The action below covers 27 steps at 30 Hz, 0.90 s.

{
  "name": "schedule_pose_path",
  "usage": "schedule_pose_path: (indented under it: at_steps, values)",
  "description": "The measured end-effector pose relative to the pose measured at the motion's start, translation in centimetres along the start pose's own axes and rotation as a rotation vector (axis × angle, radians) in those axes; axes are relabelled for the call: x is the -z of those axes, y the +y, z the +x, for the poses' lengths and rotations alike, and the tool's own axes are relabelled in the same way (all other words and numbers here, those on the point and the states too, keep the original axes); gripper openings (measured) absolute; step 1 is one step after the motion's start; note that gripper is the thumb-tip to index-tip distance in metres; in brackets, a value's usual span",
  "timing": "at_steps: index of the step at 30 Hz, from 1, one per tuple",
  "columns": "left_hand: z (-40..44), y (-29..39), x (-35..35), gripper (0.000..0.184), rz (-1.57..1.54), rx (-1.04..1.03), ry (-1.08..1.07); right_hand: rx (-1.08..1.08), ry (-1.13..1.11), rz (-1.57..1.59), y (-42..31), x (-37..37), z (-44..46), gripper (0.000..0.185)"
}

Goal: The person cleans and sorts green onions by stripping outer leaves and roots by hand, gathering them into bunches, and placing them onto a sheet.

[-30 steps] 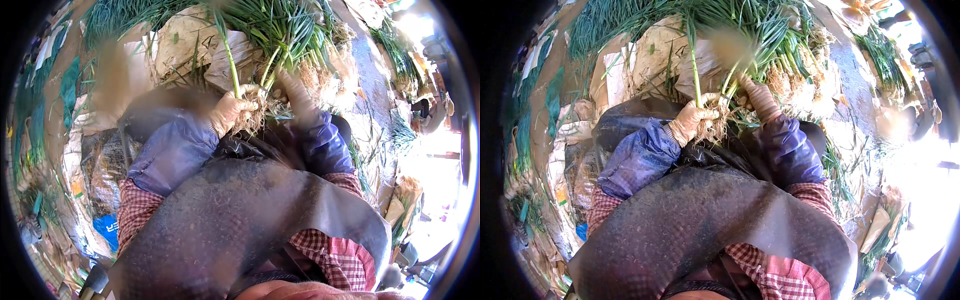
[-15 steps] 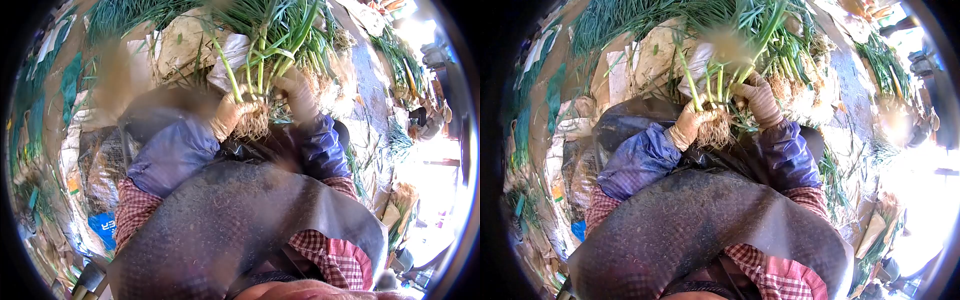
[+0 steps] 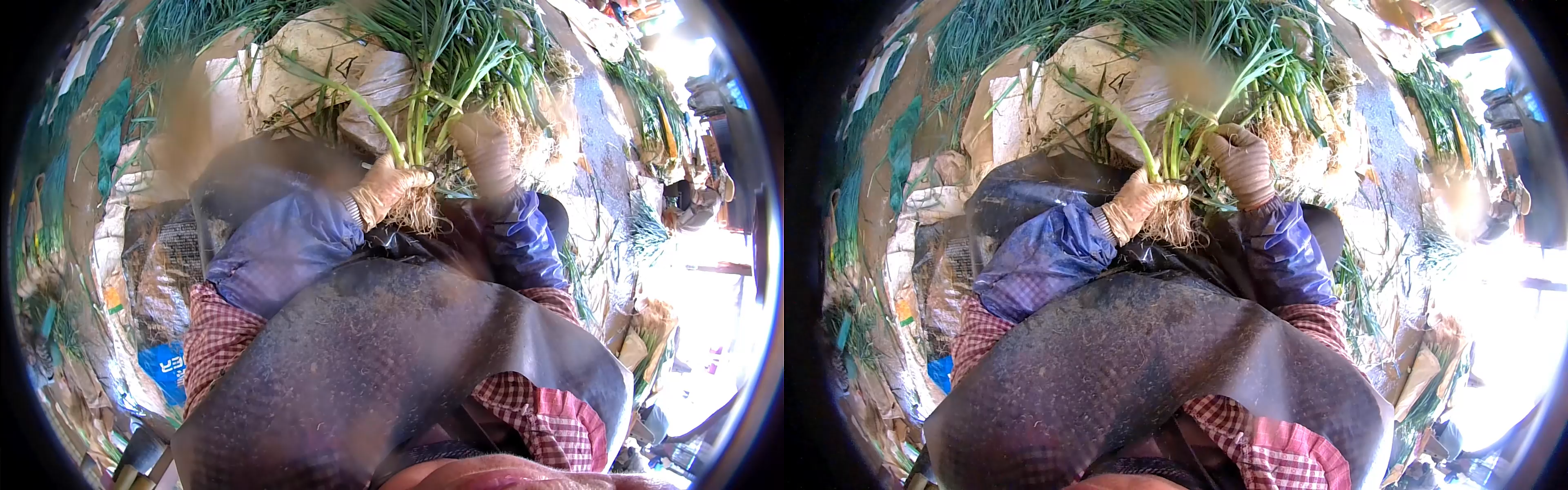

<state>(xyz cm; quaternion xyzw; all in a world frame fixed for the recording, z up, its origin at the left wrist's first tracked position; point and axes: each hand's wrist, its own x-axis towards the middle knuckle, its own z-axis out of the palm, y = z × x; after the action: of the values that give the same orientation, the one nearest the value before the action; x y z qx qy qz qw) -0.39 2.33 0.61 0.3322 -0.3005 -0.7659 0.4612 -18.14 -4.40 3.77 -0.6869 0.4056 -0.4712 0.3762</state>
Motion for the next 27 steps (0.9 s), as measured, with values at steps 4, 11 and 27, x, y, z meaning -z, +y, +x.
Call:
schedule_pose_path:
  at_steps: [4, 11, 27]
  values:
    - [-0.3, 0.5, -0.5, 0.034, -0.060, -0.037, 0.061, -0.013, -0.043, 0.056, -4.2, -0.3, -1.1, 0.008]
    - [0.1, 0.6, 0.5, 0.027, -0.081, -0.177, 0.101, -0.166, -0.415, 0.411, -8.0, 0.0, -3.7, 0.011]
    - [-0.1, 1.5, 0.4, 0.021, -0.035, -0.172, 0.154, -0.260, -0.440, -0.081, -4.3, -1.4, -2.2, 0.010]
